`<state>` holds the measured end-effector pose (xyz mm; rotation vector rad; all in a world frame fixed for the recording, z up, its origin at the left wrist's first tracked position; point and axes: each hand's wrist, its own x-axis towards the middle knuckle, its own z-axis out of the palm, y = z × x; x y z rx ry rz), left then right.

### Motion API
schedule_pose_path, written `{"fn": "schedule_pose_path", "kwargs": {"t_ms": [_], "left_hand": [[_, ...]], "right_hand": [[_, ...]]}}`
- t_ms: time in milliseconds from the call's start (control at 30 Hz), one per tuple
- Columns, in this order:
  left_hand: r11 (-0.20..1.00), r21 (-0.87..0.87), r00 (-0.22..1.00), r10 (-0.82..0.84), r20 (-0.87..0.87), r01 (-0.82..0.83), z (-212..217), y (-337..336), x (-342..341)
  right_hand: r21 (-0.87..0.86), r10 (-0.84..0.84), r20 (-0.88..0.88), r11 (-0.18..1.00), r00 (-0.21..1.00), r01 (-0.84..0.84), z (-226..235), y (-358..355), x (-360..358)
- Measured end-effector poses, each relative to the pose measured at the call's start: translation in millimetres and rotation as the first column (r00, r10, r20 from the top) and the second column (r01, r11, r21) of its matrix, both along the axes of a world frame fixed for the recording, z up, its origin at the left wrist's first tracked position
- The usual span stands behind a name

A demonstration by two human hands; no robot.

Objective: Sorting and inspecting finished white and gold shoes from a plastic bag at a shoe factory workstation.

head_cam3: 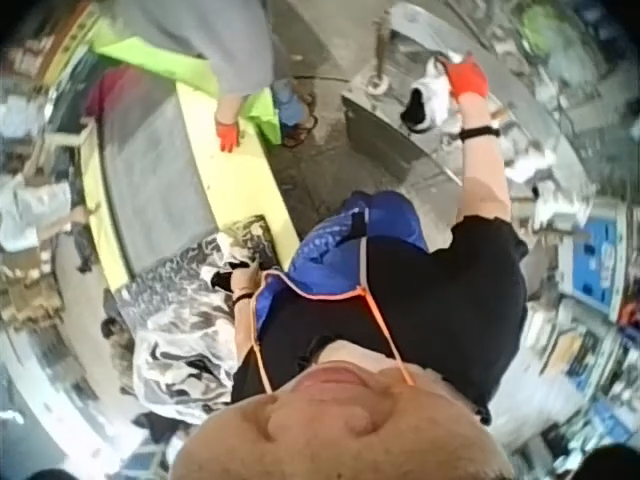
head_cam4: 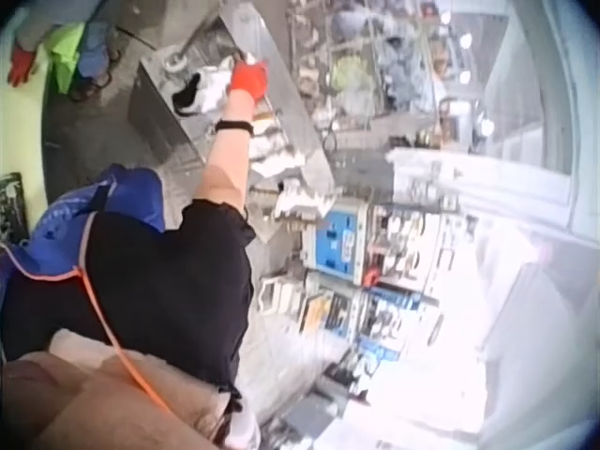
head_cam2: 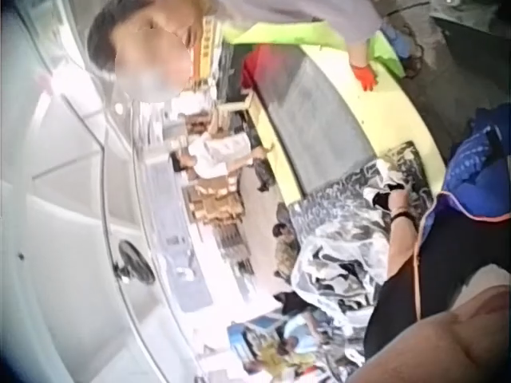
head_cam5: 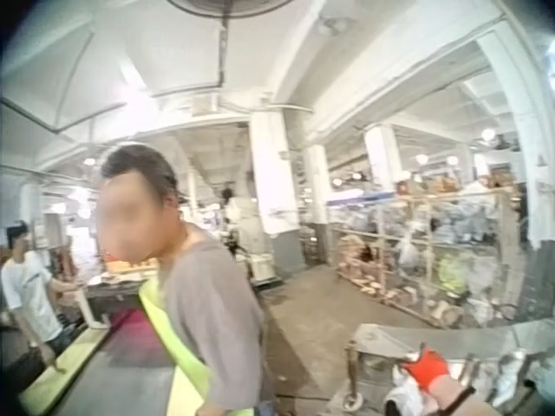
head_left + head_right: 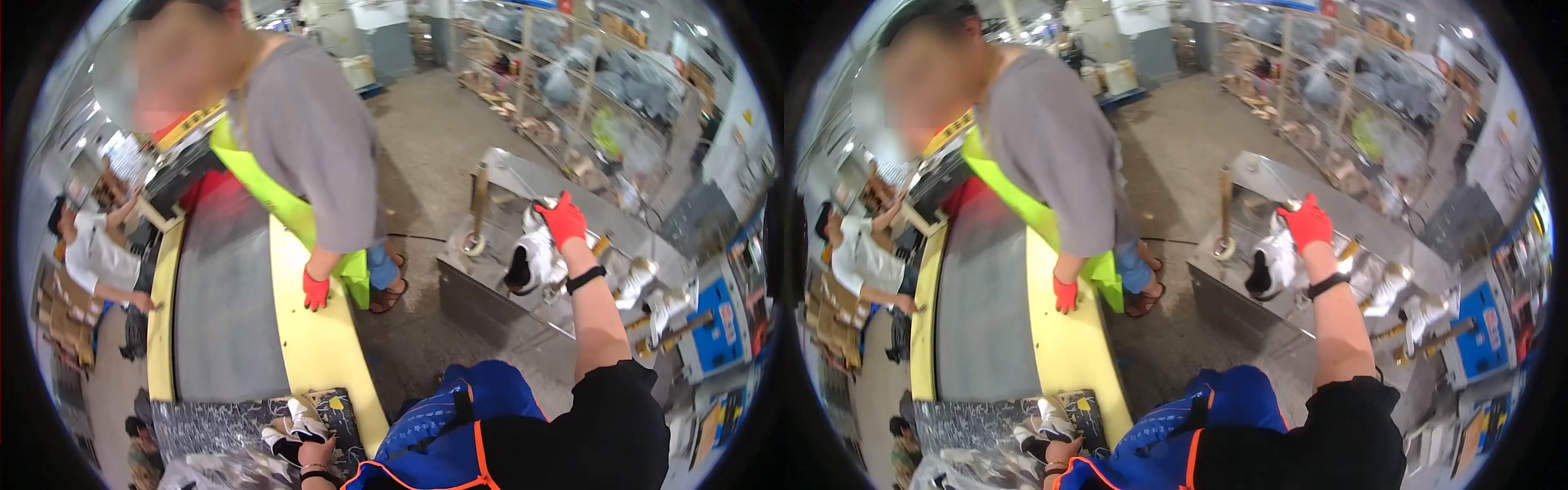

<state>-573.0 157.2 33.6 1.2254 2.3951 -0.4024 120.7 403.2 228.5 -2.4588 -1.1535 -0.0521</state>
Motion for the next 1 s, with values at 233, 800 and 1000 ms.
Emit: {"fn": "schedule_pose_path", "kwargs": {"t_ms": [233,800,1000], "left_hand": [[0.987,0.097,0.988,0.137,-0.064,-0.131,-3,-12,4],[0.975,0.111,0.981,0.189,0.03,-0.191,17,-5,14],[0.941,0.166,0.954,0.282,0.099,-0.296,19,-16,8]], "right_hand": [[0.152,0.112,0.188,0.978,0.976,-0.141,15,-7,-7],[-0.62,0.858,-0.508,-0.421,-0.07,-0.663,-31,-2,-356],[0.276,0.691,-0.703,0.045,-0.169,-0.96,-7,50,-535]]}}
